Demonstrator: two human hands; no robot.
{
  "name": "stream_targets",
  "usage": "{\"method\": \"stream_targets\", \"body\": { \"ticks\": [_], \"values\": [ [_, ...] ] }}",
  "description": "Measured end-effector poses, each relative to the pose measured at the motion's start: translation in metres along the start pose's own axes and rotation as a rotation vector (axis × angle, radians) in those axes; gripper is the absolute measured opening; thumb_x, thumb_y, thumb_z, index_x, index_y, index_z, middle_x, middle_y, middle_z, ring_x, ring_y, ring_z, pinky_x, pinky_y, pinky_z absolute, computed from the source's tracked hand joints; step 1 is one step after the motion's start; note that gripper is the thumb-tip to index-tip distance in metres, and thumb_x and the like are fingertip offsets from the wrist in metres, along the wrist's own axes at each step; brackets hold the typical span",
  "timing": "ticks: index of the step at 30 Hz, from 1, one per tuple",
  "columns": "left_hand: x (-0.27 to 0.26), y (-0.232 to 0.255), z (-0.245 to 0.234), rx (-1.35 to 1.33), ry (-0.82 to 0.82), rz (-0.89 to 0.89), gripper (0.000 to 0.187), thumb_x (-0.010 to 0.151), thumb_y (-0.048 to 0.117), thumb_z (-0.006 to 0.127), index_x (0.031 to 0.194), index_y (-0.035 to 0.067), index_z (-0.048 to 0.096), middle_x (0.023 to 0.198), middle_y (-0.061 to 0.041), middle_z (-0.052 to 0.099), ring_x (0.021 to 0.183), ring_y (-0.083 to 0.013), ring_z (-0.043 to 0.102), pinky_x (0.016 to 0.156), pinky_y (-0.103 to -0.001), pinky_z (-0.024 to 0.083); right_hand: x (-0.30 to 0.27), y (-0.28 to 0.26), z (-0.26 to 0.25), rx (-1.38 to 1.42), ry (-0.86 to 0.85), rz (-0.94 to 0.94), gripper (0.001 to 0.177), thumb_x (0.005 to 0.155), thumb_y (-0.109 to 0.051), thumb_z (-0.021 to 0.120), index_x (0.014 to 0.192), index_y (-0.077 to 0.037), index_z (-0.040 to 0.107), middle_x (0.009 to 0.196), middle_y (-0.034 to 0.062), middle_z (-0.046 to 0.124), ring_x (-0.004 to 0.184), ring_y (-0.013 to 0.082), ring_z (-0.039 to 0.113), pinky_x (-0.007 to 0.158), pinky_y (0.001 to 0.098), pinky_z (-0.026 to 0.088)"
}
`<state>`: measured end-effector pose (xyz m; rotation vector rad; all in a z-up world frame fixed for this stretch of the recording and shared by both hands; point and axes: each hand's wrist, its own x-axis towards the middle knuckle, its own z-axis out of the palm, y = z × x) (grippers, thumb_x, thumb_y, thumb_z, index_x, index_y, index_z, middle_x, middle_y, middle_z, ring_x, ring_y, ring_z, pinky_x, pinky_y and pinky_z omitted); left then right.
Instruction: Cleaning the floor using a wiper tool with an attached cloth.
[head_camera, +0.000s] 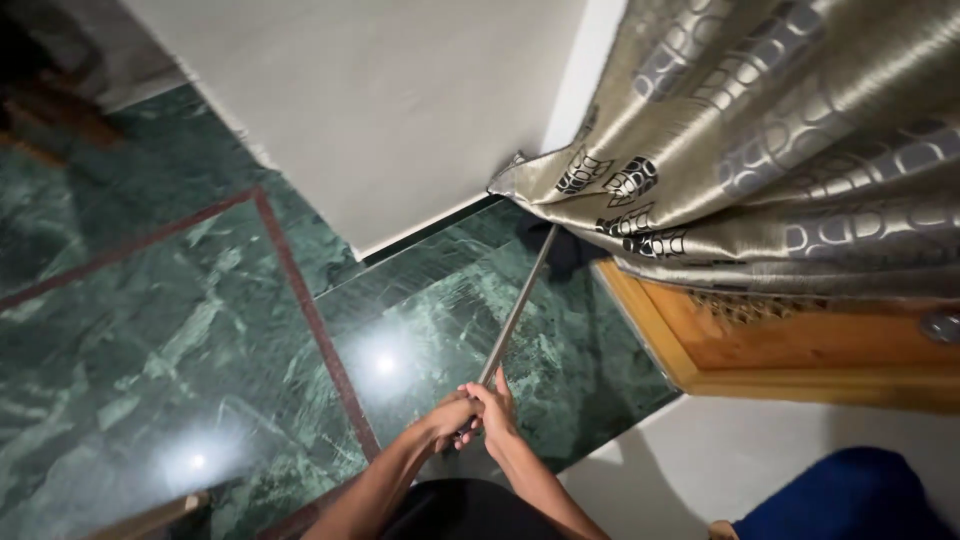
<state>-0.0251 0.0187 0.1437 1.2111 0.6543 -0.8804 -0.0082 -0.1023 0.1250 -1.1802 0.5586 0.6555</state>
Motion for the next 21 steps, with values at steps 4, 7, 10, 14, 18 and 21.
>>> {"method": "stream_targets", "body": {
  "ticks": [4,7,10,14,18,21],
  "values": [
    [0.03,-0.063,-0.027,-0.165,-0.028,-0.023,0.02,0.086,0.019,0.062,0.071,0.011,0.051,0.056,-0.002,0.05,0.039,-0.0123,0.047,0.032,-0.028,0.031,0.012,0.031,0.003,-0.141,-0.066,0.024,0.045,0.086,-0.014,0.066,0.128,-0.015,0.048,0.094,0.013,0.075,0.042,0.0172,0.05,0.034,0.0304,0.042],
    [0.054,-0.095,-0.034,-0.235,-0.033,-0.003,0.025,0.086,0.02,0.064,0.067,0.011,0.05,0.053,-0.002,0.048,0.038,-0.0132,0.045,0.033,-0.029,0.032,0.042,0.064,-0.008,-0.182,-0.02,0.142,0.043,0.085,-0.012,0.066,0.124,-0.012,0.048,0.093,0.0138,0.074,0.041,0.0197,0.047,0.032,0.0325,0.038],
    [0.064,-0.136,-0.039,-0.314,0.006,-0.048,0.017,0.079,0.01,0.064,0.066,0.012,0.055,0.052,-0.002,0.05,0.039,-0.0145,0.044,0.035,-0.031,0.032,0.077,0.115,-0.024,-0.143,-0.016,0.359,0.036,0.083,-0.006,0.066,0.115,-0.013,0.051,0.088,0.0165,0.074,0.048,0.0241,0.06,0.035,0.035,0.038],
    [0.062,-0.173,-0.057,-0.509,0.009,-0.104,0.018,0.081,0.013,0.065,0.066,0.015,0.054,0.053,0.002,0.051,0.041,-0.0099,0.043,0.039,-0.027,0.036,0.067,0.134,0.005,-0.449,-0.162,0.589,0.024,0.079,-0.023,0.069,0.087,-0.002,0.061,0.059,0.0139,0.055,0.039,0.0264,0.05,0.035,0.0391,0.046],
    [0.034,-0.207,-0.088,-0.617,0.071,-0.144,0.02,0.082,0.017,0.065,0.066,0.017,0.054,0.054,0.004,0.052,0.043,-0.0075,0.044,0.041,-0.024,0.034,0.049,0.169,0.039,-0.648,-0.096,0.391,0.023,0.078,-0.022,0.073,0.084,-0.002,0.062,0.059,0.0089,0.058,0.036,0.0191,0.051,0.034,0.033,0.048],
    [0.019,-0.228,-0.1,-0.751,0.077,-0.07,0.021,0.082,0.019,0.064,0.065,0.017,0.053,0.052,0.003,0.05,0.042,-0.0093,0.043,0.04,-0.026,0.032,0.038,0.183,0.065,-0.742,-0.073,0.372,0.024,0.076,-0.022,0.074,0.082,-0.002,0.061,0.056,0.0139,0.056,0.034,0.0205,0.048,0.032,0.0359,0.045]
  ]
}}
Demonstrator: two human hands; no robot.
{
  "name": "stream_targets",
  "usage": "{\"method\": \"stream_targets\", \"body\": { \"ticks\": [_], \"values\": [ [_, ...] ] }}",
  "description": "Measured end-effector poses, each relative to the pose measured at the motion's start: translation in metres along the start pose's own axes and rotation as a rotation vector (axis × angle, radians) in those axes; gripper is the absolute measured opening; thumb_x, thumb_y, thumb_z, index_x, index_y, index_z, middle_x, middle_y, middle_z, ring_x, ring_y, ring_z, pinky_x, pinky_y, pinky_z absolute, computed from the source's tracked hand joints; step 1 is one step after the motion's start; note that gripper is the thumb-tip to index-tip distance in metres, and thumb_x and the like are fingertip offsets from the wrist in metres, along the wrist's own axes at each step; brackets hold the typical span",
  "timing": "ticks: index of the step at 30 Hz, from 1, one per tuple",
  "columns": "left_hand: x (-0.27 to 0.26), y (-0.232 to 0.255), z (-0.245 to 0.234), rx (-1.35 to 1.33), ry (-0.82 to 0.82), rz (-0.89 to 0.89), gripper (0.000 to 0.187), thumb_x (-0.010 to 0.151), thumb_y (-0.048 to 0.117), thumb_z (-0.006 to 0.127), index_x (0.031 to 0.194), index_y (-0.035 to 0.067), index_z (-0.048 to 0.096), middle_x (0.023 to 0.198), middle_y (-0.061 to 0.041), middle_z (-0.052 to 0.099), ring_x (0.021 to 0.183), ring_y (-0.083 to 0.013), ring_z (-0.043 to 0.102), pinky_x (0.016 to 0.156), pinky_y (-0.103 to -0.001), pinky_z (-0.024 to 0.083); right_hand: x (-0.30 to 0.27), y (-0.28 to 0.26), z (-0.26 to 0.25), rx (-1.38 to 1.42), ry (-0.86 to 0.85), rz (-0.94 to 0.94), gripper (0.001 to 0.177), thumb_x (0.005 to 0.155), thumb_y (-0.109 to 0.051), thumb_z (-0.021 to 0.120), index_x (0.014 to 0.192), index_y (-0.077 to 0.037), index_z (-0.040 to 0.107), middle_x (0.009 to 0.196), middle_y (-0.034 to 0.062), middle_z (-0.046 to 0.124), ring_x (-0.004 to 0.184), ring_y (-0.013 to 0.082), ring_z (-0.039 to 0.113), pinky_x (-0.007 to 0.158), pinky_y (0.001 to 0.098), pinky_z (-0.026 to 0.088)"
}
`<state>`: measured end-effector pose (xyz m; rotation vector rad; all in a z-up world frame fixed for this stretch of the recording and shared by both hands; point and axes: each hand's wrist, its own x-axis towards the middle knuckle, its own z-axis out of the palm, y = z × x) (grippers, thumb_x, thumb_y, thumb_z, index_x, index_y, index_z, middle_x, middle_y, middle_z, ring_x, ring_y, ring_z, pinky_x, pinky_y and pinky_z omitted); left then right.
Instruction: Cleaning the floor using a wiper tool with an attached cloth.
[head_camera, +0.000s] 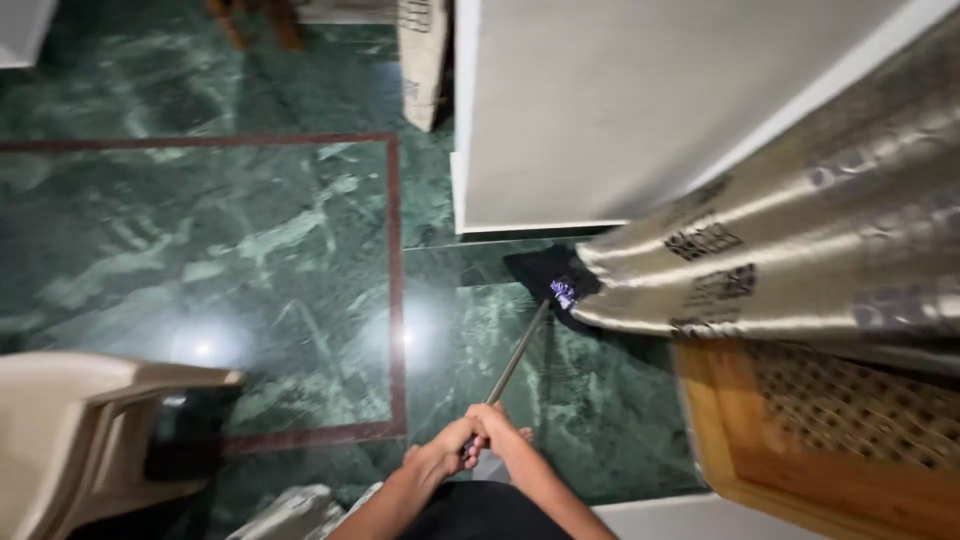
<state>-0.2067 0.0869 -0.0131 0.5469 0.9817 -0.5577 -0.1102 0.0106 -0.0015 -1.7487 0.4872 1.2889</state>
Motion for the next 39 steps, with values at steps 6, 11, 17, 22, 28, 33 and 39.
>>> {"method": "stream_targets", "body": {
  "ticks": [6,11,17,22,28,33,39],
  "values": [
    [-0.047,0.006,-0.024,-0.182,0.141,0.083,0.02,0.083,0.018,0.063,0.065,0.016,0.054,0.055,0.004,0.052,0.045,-0.0089,0.046,0.045,-0.027,0.039,-0.014,-0.02,0.053,-0.179,-0.13,-0.102,0.024,0.074,-0.017,0.073,0.089,-0.005,0.059,0.057,0.0102,0.058,0.034,0.0188,0.049,0.032,0.0353,0.041],
    [-0.068,-0.015,-0.06,-0.358,0.174,0.185,0.023,0.081,0.019,0.063,0.062,0.016,0.051,0.053,0.002,0.048,0.044,-0.0114,0.045,0.045,-0.029,0.04,-0.022,-0.019,0.108,-0.427,-0.214,-0.138,0.03,0.07,-0.015,0.077,0.091,-0.003,0.058,0.063,0.0113,0.06,0.04,0.0191,0.052,0.035,0.0357,0.043],
    [-0.101,-0.025,-0.104,-0.258,0.203,0.199,0.02,0.081,0.02,0.061,0.064,0.013,0.054,0.053,-0.003,0.053,0.042,-0.0161,0.046,0.041,-0.029,0.041,0.02,0.042,0.152,-0.164,-0.391,-0.228,0.038,0.068,-0.007,0.085,0.093,-0.011,0.056,0.077,0.0113,0.068,0.055,0.0169,0.066,0.045,0.0336,0.052],
    [-0.111,-0.019,-0.118,-0.179,0.233,0.197,0.019,0.083,0.019,0.06,0.066,0.011,0.057,0.055,-0.005,0.056,0.041,-0.0166,0.05,0.04,-0.029,0.042,-0.013,0.032,0.163,-0.141,-0.389,-0.151,0.029,0.073,-0.011,0.083,0.08,-0.005,0.056,0.068,0.0113,0.061,0.041,0.0169,0.047,0.033,0.0333,0.033],
    [-0.104,0.019,-0.125,-0.045,0.182,0.226,0.023,0.083,0.018,0.059,0.062,0.012,0.054,0.054,-0.006,0.054,0.04,-0.0173,0.049,0.04,-0.031,0.042,-0.053,-0.015,0.171,-0.021,-0.357,-0.126,0.015,0.08,-0.018,0.076,0.089,-0.011,0.067,0.07,0.0064,0.07,0.04,0.0145,0.045,0.035,0.0308,0.033],
    [-0.09,0.064,-0.138,0.025,0.274,0.23,0.027,0.082,0.021,0.059,0.058,0.011,0.052,0.051,-0.005,0.052,0.038,-0.0157,0.046,0.037,-0.03,0.034,-0.04,-0.044,0.182,0.031,-0.382,0.017,0.021,0.086,-0.032,0.072,0.097,-0.018,0.06,0.066,0.001,0.052,0.041,0.014,0.039,0.038,0.0304,0.034],
    [-0.065,0.139,-0.153,-0.022,0.224,0.243,0.023,0.082,0.014,0.062,0.061,0.008,0.057,0.056,-0.009,0.06,0.042,-0.015,0.052,0.04,-0.03,0.039,0.016,-0.099,0.201,0.022,-0.291,-0.005,0.013,0.088,-0.03,0.071,0.095,-0.021,0.066,0.066,-0.0003,0.05,0.046,0.0126,0.042,0.041,0.0303,0.036]
  ]
}}
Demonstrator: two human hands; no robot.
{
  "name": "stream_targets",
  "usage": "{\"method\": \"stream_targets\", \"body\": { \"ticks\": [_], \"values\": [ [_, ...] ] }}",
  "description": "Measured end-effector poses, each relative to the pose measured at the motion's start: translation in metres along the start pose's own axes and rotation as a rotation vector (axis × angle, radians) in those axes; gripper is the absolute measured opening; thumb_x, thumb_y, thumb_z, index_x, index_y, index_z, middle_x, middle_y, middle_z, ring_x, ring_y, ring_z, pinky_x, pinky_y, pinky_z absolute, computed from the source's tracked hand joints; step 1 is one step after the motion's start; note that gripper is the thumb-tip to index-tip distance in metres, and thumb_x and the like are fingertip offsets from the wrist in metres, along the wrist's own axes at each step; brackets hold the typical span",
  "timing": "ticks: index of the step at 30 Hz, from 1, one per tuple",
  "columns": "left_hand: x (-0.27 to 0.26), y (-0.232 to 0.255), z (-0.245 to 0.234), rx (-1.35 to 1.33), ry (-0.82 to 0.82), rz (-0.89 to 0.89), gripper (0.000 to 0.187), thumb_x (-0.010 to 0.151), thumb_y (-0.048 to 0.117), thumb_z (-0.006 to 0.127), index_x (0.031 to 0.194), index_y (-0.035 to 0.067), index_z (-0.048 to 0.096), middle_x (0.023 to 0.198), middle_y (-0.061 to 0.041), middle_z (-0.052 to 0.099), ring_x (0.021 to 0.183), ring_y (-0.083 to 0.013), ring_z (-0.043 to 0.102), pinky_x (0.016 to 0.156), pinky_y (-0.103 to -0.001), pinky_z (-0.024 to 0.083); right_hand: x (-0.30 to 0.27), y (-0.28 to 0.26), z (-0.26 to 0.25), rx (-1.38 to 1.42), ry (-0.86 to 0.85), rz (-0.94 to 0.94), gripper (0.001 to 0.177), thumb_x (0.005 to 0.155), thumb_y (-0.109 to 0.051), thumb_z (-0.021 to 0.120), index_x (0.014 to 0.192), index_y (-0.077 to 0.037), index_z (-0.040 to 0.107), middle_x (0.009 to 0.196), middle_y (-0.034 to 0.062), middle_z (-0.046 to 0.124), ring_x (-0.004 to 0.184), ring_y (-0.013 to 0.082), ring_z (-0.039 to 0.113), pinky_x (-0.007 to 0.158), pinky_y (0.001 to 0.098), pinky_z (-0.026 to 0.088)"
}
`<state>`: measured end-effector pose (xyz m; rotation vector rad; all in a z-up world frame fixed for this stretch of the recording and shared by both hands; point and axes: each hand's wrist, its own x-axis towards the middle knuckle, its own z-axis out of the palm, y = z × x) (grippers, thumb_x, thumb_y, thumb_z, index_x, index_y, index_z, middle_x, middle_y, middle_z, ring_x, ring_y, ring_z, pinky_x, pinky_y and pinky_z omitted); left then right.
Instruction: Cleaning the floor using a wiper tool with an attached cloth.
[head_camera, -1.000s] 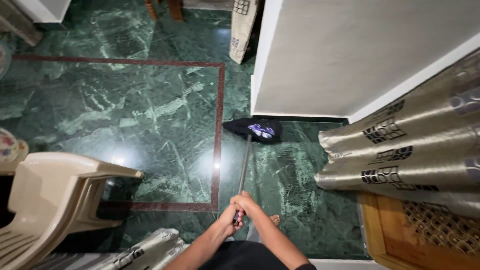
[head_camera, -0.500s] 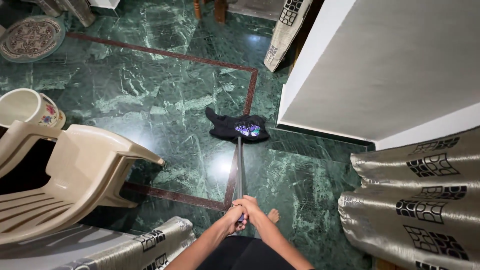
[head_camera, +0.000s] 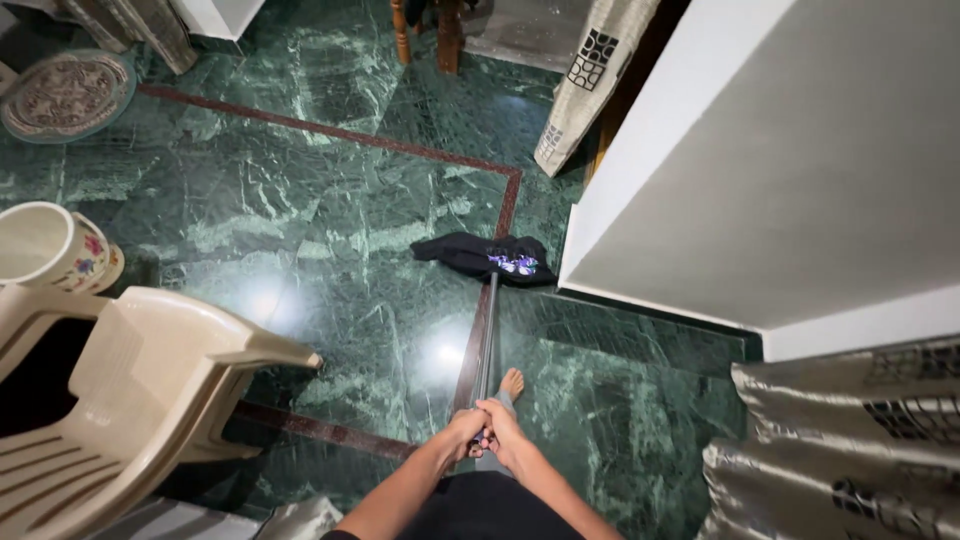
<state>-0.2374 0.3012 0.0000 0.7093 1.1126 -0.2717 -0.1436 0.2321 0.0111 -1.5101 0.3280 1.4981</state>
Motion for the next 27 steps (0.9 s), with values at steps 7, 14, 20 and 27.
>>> {"method": "stream_targets", "body": {
  "ticks": [7,14,20,27],
  "values": [
    [0.076,0.111,0.015,0.045,0.13,-0.01,0.02,0.084,0.016,0.063,0.067,0.007,0.06,0.061,-0.007,0.062,0.044,-0.015,0.056,0.039,-0.032,0.043,0.105,-0.087,-0.016,0.052,-0.068,0.004,0.02,0.093,-0.035,0.064,0.088,-0.016,0.056,0.06,0.0011,0.043,0.043,0.0168,0.039,0.039,0.0332,0.034],
    [0.136,0.224,0.046,-0.033,0.16,0.028,0.02,0.086,0.011,0.059,0.067,0.004,0.06,0.059,-0.009,0.061,0.045,-0.0176,0.057,0.037,-0.035,0.042,0.137,-0.22,-0.017,0.071,-0.053,0.062,0.028,0.094,-0.039,0.061,0.084,-0.014,0.056,0.058,0.003,0.043,0.043,0.0192,0.041,0.04,0.0393,0.037],
    [0.182,0.285,0.066,-0.045,0.171,0.053,0.026,0.092,0.013,0.049,0.068,0.005,0.058,0.057,-0.01,0.059,0.04,-0.0186,0.055,0.032,-0.035,0.038,0.163,-0.306,-0.012,-0.011,0.013,0.079,0.025,0.089,-0.027,0.067,0.074,-0.011,0.055,0.054,0.0053,0.042,0.037,0.0188,0.038,0.034,0.0372,0.03],
    [0.207,0.389,0.065,-0.027,0.156,-0.009,0.026,0.096,0.016,0.051,0.075,0.006,0.062,0.059,-0.006,0.061,0.042,-0.0149,0.056,0.033,-0.032,0.041,0.233,-0.385,0.003,-0.065,0.089,-0.048,0.017,0.078,-0.013,0.078,0.077,-0.006,0.063,0.057,0.0069,0.051,0.039,0.0175,0.041,0.032,0.035,0.028]
  ]
}}
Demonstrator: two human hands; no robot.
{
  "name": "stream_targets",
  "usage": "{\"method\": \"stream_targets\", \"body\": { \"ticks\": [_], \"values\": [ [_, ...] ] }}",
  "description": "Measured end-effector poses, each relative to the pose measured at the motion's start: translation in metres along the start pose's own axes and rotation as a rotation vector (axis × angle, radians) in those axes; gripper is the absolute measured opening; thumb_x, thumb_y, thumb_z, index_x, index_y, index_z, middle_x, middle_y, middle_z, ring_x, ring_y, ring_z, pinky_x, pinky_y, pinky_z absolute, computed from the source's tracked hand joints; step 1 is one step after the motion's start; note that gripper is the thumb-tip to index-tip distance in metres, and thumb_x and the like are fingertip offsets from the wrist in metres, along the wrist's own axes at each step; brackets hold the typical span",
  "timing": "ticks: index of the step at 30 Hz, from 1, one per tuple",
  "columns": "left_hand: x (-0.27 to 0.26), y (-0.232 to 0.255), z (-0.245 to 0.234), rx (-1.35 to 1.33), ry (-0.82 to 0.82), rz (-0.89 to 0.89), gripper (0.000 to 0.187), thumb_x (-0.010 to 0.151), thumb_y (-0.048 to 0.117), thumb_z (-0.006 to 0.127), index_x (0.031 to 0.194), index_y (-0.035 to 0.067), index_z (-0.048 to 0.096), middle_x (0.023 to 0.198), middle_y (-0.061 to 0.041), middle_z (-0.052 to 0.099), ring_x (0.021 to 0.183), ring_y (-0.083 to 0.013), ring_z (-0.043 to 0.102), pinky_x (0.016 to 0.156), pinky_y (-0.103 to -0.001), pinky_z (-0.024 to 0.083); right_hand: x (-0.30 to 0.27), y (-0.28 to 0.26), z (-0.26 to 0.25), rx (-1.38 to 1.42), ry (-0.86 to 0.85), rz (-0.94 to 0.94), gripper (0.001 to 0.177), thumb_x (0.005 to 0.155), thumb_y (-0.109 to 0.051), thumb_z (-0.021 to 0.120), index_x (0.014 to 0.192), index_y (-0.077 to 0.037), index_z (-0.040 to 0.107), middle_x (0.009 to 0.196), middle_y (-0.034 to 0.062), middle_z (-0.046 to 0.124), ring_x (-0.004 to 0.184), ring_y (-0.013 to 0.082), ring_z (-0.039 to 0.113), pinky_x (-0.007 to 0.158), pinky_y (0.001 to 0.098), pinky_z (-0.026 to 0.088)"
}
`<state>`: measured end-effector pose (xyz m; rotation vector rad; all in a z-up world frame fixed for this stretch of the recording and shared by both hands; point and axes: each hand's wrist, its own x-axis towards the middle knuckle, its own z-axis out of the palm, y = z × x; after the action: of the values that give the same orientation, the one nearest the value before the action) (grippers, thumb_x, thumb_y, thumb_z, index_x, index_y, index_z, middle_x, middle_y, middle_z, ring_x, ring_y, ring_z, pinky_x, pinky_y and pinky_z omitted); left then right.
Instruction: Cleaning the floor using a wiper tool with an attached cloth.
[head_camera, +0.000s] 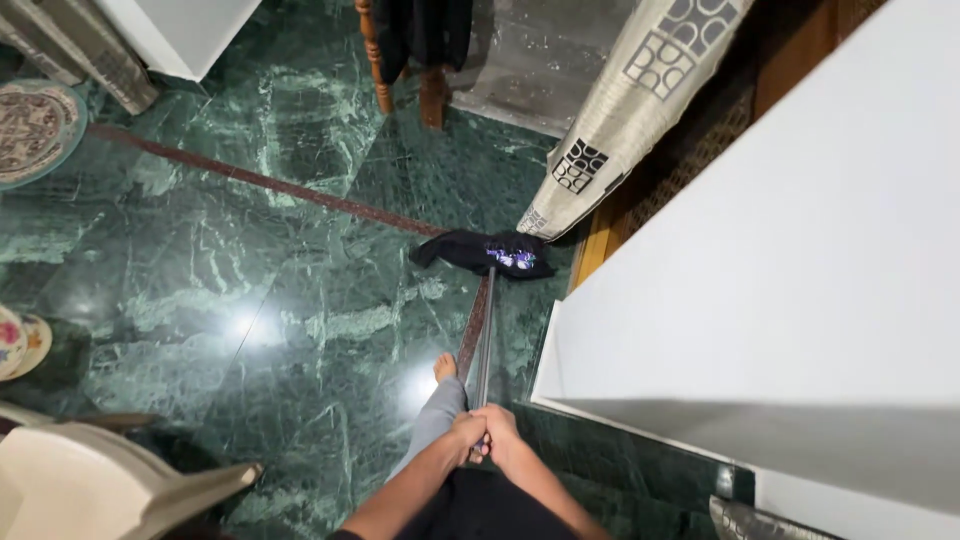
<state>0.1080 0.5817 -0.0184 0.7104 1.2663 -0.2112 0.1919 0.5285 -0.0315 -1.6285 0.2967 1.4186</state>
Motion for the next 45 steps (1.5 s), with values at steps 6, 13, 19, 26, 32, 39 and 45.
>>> {"method": "stream_targets", "body": {
  "ticks": [6,13,19,26,32,39,45],
  "values": [
    [0.049,0.137,-0.006,0.013,-0.02,0.016,0.022,0.095,0.015,0.052,0.079,0.007,0.063,0.061,-0.005,0.062,0.044,-0.0152,0.057,0.037,-0.033,0.042,0.067,-0.122,0.035,0.016,0.076,-0.011,0.061,0.077,-0.009,0.077,0.135,-0.016,0.059,0.065,0.0086,0.056,0.043,0.0168,0.044,0.035,0.0349,0.033],
    [0.076,0.251,-0.027,-0.009,-0.045,-0.011,0.021,0.093,0.015,0.052,0.077,0.006,0.062,0.061,-0.006,0.063,0.043,-0.0152,0.056,0.038,-0.031,0.042,0.113,-0.223,0.086,0.011,0.073,-0.017,0.074,0.076,-0.009,0.074,0.147,-0.019,0.056,0.068,0.008,0.063,0.043,0.016,0.047,0.036,0.034,0.037],
    [0.103,0.339,-0.042,-0.088,0.046,-0.015,0.02,0.089,0.01,0.055,0.071,0.009,0.062,0.058,-0.006,0.06,0.042,-0.0141,0.053,0.038,-0.031,0.035,0.153,-0.31,0.124,-0.02,0.054,0.065,0.081,0.075,-0.006,0.077,0.149,-0.026,0.051,0.071,0.0042,0.064,0.043,0.0196,0.046,0.039,0.0369,0.035],
    [0.175,0.455,-0.042,-0.182,0.031,-0.046,0.02,0.088,0.015,0.064,0.069,0.012,0.062,0.058,0.0,0.059,0.042,-0.0102,0.05,0.039,-0.027,0.038,0.244,-0.419,0.146,-0.109,0.042,0.098,0.085,0.077,-0.009,0.078,0.153,-0.035,0.048,0.07,0.0024,0.059,0.048,0.0139,0.046,0.044,0.033,0.04],
    [0.23,0.551,-0.024,-0.259,0.031,0.002,0.022,0.087,0.017,0.064,0.067,0.013,0.06,0.058,0.0,0.059,0.042,-0.0105,0.051,0.039,-0.027,0.04,0.326,-0.506,0.148,-0.134,0.005,0.049,0.086,0.079,-0.011,0.077,0.156,-0.027,0.043,0.068,0.0033,0.053,0.05,0.0134,0.04,0.042,0.033,0.037],
    [0.245,0.572,-0.037,-0.392,0.025,-0.004,0.022,0.088,0.02,0.067,0.067,0.016,0.059,0.058,0.004,0.057,0.043,-0.0063,0.049,0.04,-0.023,0.038,0.318,-0.552,0.176,-0.214,-0.03,0.096,0.08,0.081,-0.01,0.074,0.153,-0.029,0.043,0.068,0.0059,0.053,0.052,0.0162,0.044,0.044,0.0369,0.044],
    [0.213,0.535,-0.051,-0.639,0.057,0.044,0.02,0.086,0.017,0.066,0.066,0.015,0.06,0.057,0.003,0.056,0.041,-0.0077,0.044,0.038,-0.025,0.034,0.285,-0.54,0.202,-0.496,-0.119,0.108,0.044,0.082,-0.011,0.075,0.123,-0.019,0.063,0.062,0.0027,0.052,0.047,0.0151,0.044,0.04,0.036,0.043]
  ]
}}
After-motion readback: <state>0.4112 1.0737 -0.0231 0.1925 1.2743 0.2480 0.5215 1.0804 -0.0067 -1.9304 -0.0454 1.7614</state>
